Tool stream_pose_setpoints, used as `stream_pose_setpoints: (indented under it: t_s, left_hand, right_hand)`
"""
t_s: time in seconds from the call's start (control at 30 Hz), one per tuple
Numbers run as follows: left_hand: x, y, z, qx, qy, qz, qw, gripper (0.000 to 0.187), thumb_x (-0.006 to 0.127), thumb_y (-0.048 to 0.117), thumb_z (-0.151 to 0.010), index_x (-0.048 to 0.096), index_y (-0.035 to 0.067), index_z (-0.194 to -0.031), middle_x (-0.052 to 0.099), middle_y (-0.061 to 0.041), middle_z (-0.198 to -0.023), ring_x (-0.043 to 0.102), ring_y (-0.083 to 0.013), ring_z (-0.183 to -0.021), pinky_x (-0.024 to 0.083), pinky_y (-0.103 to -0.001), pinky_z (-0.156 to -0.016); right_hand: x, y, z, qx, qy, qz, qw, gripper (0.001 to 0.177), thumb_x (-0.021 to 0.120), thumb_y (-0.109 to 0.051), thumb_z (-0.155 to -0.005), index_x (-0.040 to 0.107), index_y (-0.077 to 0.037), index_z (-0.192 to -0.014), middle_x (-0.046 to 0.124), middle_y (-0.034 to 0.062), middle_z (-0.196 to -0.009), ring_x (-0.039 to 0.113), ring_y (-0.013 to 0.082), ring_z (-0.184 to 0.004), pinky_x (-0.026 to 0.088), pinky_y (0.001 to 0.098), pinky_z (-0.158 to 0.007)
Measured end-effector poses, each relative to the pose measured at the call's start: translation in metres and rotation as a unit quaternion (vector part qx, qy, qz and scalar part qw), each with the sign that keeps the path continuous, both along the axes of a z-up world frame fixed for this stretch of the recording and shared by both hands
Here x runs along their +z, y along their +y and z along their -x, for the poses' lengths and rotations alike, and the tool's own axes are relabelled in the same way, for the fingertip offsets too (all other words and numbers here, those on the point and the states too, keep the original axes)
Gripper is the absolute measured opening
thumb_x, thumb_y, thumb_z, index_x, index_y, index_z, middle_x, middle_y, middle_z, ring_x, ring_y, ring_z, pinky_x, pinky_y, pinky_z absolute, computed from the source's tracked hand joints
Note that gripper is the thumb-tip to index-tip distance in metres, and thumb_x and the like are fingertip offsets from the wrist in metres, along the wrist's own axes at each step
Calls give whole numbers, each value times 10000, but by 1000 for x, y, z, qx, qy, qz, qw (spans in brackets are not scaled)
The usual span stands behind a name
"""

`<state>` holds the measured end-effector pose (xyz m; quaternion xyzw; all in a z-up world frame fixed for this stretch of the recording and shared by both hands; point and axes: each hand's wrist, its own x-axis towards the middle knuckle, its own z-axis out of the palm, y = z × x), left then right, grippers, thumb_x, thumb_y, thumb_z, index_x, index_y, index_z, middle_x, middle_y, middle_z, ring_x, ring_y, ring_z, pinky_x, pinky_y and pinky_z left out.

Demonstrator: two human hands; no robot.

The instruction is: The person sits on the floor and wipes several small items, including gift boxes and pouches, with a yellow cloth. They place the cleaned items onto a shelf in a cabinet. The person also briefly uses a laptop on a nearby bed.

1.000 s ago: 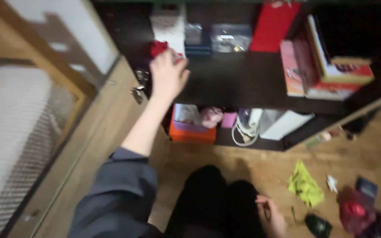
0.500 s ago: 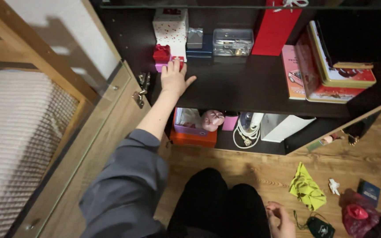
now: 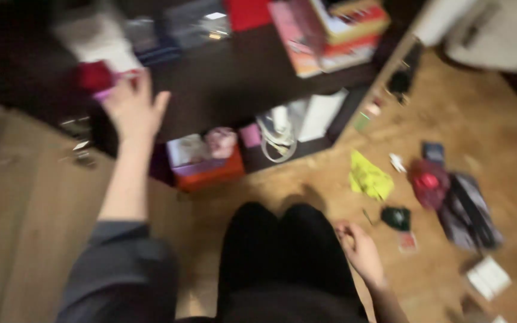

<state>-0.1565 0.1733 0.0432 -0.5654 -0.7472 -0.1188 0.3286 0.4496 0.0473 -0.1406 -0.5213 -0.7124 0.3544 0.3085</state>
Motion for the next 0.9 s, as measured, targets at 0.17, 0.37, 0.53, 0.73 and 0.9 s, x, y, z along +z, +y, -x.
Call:
stream_pose_setpoints:
  t_s: [0.17, 0.37, 0.53, 0.73, 0.9]
  left_hand:
    - [-14, -60, -136, -127, -89, -13, 988, 569, 673, 386, -1081, 529, 84, -1541, 510, -205, -1366, 481, -416, -1283, 382, -577, -1052]
    - [-165, -147, -304, -302, -349, 174, 870, 411, 666, 319, -967, 575, 120, -1314, 570, -148, -1348, 529, -377, -1287, 383, -593, -1074]
    - [-212, -204, -404, -354, -470, 324, 740, 371, 669, 256, -924, 619, 156, -1277, 556, -98, -1329, 551, -323, -1258, 450, -475, -1050]
    - [-220, -200, -416, -388, -443, 400, 702, 382, 675, 242, -904, 634, 120, -1264, 528, -113, -1326, 522, -320, -1241, 433, -456, -1041]
    - [-212, -194, -423, -316, -483, 447, 683, 299, 621, 227, -961, 644, 124, -1241, 580, -69, -1300, 530, -261, -1288, 419, -431, -1075]
  right_hand:
    - [12, -17, -23, -44, -26, 18, 999, 246, 628, -110, -919, 664, -78, -1160, 726, 140, -1035, 731, 313, -956, 575, 396, -818]
    - [-33, -41, -77, -119, -12, 95, 988, 213, 637, -181, -960, 682, -93, -1149, 751, 100, -1023, 748, 256, -922, 585, 371, -810]
    - [-135, -59, -143, -228, 7, 152, 962, 242, 663, -180, -930, 677, -89, -1154, 754, 91, -1028, 751, 235, -897, 599, 358, -793]
    - [-257, -15, -215, -343, -148, 110, 921, 521, 753, -229, -861, 596, -59, -1328, 674, 172, -1194, 656, 350, -1074, 534, 445, -951]
    - [-251, 35, -207, -421, -221, 83, 876, 849, 879, -362, -710, 512, -42, -1406, 519, 228, -1372, 501, 456, -1221, 433, 526, -1038]
